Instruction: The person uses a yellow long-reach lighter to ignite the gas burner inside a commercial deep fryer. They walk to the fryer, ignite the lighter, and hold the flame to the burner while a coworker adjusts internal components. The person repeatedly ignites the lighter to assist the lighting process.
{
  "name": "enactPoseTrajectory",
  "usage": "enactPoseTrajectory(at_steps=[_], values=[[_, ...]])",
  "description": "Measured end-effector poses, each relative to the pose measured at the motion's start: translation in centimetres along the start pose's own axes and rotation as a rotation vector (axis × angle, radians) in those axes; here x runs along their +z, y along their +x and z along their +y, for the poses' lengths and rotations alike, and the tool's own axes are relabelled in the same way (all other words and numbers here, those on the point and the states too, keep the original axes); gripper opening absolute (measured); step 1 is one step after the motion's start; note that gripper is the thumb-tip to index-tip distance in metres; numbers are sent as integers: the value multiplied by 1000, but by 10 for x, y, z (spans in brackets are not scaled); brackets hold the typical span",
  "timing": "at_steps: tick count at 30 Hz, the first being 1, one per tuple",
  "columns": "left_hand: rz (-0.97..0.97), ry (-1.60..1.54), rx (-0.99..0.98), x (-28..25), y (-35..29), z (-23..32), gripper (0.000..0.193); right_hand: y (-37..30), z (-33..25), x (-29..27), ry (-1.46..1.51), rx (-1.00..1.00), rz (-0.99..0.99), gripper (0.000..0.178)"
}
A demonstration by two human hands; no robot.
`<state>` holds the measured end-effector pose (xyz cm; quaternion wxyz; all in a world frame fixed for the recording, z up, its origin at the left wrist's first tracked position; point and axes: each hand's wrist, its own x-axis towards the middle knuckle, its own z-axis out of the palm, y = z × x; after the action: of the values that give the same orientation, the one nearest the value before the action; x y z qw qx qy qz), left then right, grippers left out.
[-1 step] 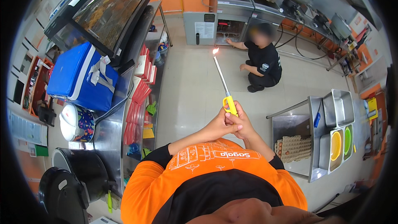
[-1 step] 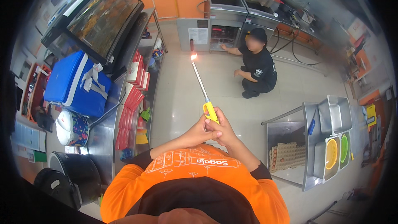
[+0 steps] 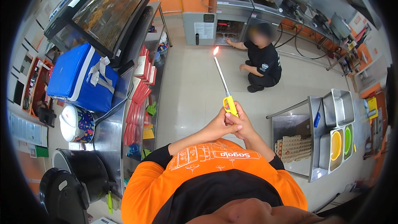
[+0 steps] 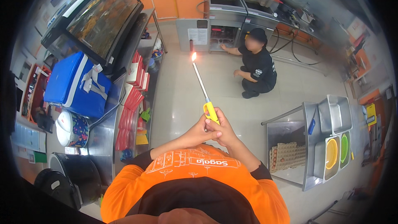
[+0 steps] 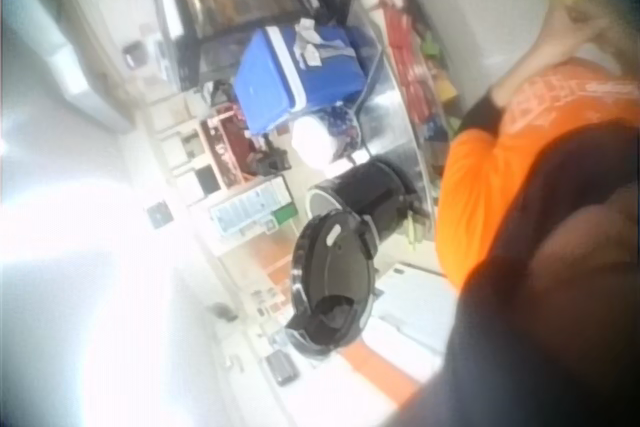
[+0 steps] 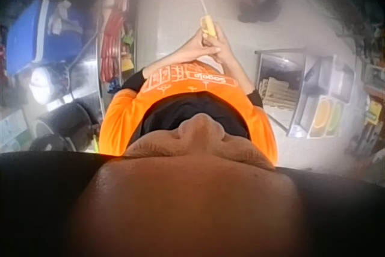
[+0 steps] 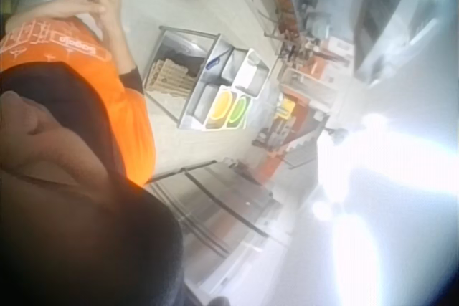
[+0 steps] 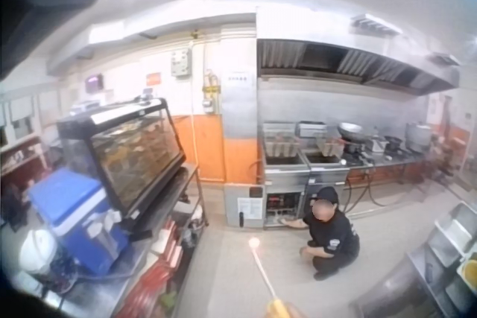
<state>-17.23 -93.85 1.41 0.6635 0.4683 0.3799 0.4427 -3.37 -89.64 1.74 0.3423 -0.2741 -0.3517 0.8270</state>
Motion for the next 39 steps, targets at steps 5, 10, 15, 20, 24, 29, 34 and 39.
enactPoseTrajectory(at_steps=[5, 10, 15, 20, 24, 29, 34, 39], values=[[-11, 52, -5, 2, 11, -1, 87, -2, -5, -21, -87, -45, 6, 44], [-49, 1, -84, 7, 32, 6, 87, 3, -25, -38, -112, -27, 18, 51], [-35, 10, -161, 18, 54, 2, 88, 5, -38, -61, -126, 28, 56, 47], [17, -32, -203, 22, 77, -8, 88, 19, -48, -86, -146, 82, 39, 39], [86, 0, -271, 6, 88, -8, 90, 42, -55, -101, -150, 175, -6, 37], [188, 125, -395, -61, 100, -32, 89, 102, -52, -115, -174, 324, -20, 35], [303, -16, -499, -152, 125, -68, 72, 200, -13, -149, -190, 479, -30, 42], [298, -147, -651, -237, 184, -95, 69, 300, 22, -165, -299, 529, 83, 49]])
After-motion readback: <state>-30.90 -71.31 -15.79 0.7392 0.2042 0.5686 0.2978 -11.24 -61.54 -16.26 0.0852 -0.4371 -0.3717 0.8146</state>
